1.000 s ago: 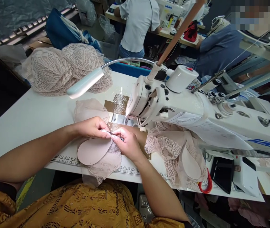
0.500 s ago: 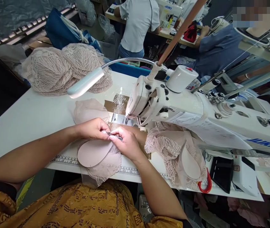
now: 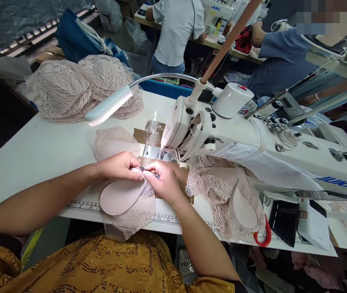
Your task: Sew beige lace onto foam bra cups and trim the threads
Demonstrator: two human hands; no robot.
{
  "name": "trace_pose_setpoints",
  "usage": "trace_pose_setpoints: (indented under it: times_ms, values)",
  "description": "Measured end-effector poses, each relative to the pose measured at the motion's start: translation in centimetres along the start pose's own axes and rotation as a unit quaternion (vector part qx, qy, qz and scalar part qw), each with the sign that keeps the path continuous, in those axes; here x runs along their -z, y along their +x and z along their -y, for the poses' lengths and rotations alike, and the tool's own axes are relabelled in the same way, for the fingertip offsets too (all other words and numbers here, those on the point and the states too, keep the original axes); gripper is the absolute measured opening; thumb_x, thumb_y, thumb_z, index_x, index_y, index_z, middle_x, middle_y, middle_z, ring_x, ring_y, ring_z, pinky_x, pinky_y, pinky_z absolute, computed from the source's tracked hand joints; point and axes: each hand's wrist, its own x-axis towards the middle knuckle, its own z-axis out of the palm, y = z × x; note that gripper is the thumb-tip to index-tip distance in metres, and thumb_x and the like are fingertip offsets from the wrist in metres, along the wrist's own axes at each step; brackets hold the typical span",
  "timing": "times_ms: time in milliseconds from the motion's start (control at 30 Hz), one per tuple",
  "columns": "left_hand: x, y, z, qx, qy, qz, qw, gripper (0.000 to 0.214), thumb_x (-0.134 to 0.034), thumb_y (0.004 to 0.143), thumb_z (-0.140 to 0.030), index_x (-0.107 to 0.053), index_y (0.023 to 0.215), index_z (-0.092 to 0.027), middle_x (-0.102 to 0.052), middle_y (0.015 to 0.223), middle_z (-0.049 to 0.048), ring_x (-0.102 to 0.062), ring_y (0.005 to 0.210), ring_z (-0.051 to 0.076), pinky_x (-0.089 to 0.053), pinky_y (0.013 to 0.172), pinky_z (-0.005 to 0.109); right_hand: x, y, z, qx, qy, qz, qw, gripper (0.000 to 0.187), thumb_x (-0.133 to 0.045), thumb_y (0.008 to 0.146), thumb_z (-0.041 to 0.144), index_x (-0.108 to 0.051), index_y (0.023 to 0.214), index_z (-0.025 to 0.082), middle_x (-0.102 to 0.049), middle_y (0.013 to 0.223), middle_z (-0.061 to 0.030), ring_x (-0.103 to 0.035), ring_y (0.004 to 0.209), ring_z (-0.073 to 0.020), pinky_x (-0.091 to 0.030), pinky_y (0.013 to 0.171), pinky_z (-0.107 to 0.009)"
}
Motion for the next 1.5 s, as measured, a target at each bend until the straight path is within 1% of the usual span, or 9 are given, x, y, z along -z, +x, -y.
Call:
trace_pose_setpoints:
  times_ms: [167, 367, 667, 867, 1000, 1133, 1200, 1300, 1500]
  values:
    - [0.4, 0.0, 0.1, -0.050, -0.023, 0.029, 0.998, 0.022, -0.070, 0.074, -0.034, -0.070, 0.081, -0.013, -0.062, 0.073, 0.0002, -0.053, 0.066, 0.012, -0.039, 0.058, 0.021, -0.3, 0.0, -0.2, -0.048, 0.091, 0.043, 0.994, 0.038, -0.071, 0.077, 0.034, -0.060, 0.111, 0.021, -0.067, 0.086, -0.0011, -0.063, 0.077, -0.0173, -0.052, 0.071, -0.031]
    - [2.2, -0.8, 0.1, 0.016, -0.020, 0.041, 0.999, 0.025, -0.073, 0.071, -0.036, -0.067, 0.081, -0.013, -0.057, 0.067, -0.0015, -0.050, 0.060, 0.011, -0.035, 0.051, 0.019, 0.0, -0.2, -0.5, -0.044, 0.072, 0.042, 0.996, 0.026, -0.069, 0.079, 0.034, -0.065, 0.100, 0.020, -0.069, 0.100, -0.0060, -0.064, 0.093, -0.0221, -0.051, 0.084, -0.037]
    - [1.7, -0.5, 0.1, -0.021, -0.033, 0.071, 0.997, 0.026, -0.069, 0.077, -0.037, -0.061, 0.071, -0.013, -0.049, 0.062, -0.0028, -0.043, 0.056, 0.009, -0.031, 0.049, 0.019, 0.0, 0.4, 0.2, -0.051, 0.074, 0.062, 0.994, 0.016, -0.068, 0.075, 0.031, -0.061, 0.085, 0.020, -0.061, 0.080, -0.0001, -0.056, 0.072, -0.0153, -0.045, 0.065, -0.028]
    - [4.2, -3.0, -2.1, -0.001, 0.085, -0.062, 0.994, 0.026, -0.068, 0.077, -0.037, -0.068, 0.092, -0.016, -0.056, 0.072, -0.0012, -0.049, 0.063, 0.011, -0.036, 0.055, 0.019, 0.9, -0.2, 0.1, -0.074, 0.097, 0.067, 0.990, 0.009, -0.058, 0.076, 0.026, -0.055, 0.071, 0.020, -0.050, 0.068, 0.0030, -0.045, 0.064, -0.0129, -0.036, 0.059, -0.025]
    - [5.0, -5.2, -2.4, 0.103, 0.079, 0.064, 0.989, 0.035, -0.066, 0.079, -0.050, -0.070, 0.078, -0.016, -0.063, 0.068, 0.0009, -0.053, 0.063, 0.012, -0.037, 0.056, 0.020, 1.3, -0.7, 0.2, -0.054, 0.135, 0.079, 0.986, 0.006, -0.056, 0.077, 0.023, -0.055, 0.072, 0.020, -0.057, 0.081, -0.0004, -0.049, 0.073, -0.0153, -0.038, 0.066, -0.027]
    - [2.3, -5.6, -0.8, 0.083, -0.107, 0.153, 0.979, 0.034, -0.071, 0.077, -0.045, -0.070, 0.097, -0.017, -0.068, 0.090, 0.0033, -0.060, 0.080, 0.016, -0.044, 0.067, 0.022, 1.5, -1.1, 0.6, -0.029, 0.167, 0.111, 0.979, 0.009, -0.057, 0.078, 0.024, -0.052, 0.072, 0.021, -0.059, 0.084, -0.0013, -0.050, 0.075, -0.0163, -0.039, 0.069, -0.029]
    - [0.5, -5.1, 0.0, 0.074, -0.229, 0.101, 0.965, 0.041, -0.075, 0.075, -0.040, -0.067, 0.108, -0.017, -0.068, 0.094, 0.0040, -0.061, 0.082, 0.017, -0.046, 0.068, 0.024, 1.5, -1.2, 0.5, -0.020, 0.172, 0.122, 0.977, 0.009, -0.059, 0.079, 0.026, -0.053, 0.073, 0.021, -0.058, 0.083, -0.0014, -0.051, 0.076, -0.0171, -0.041, 0.070, -0.029]
    - [-1.2, -4.1, 0.4, 0.097, -0.344, -0.007, 0.934, 0.038, -0.080, 0.069, -0.033, -0.067, 0.099, -0.013, -0.068, 0.086, 0.0052, -0.062, 0.075, 0.015, -0.047, 0.065, 0.024, 1.3, -1.5, 0.0, -0.014, 0.160, 0.135, 0.978, 0.013, -0.061, 0.080, 0.031, -0.055, 0.075, 0.020, -0.056, 0.079, -0.0006, -0.051, 0.074, -0.0163, -0.042, 0.067, -0.028]
    - [-1.1, -3.1, -1.0, 0.074, -0.337, -0.063, 0.936, 0.029, -0.083, 0.068, -0.031, -0.070, 0.083, -0.011, -0.066, 0.071, 0.0012, -0.058, 0.064, 0.010, -0.044, 0.059, 0.020, 1.6, -1.6, -0.6, -0.031, 0.160, 0.081, 0.983, 0.038, -0.063, 0.083, 0.054, -0.060, 0.103, 0.021, -0.061, 0.083, -0.0022, -0.058, 0.070, -0.0163, -0.047, 0.061, -0.028]
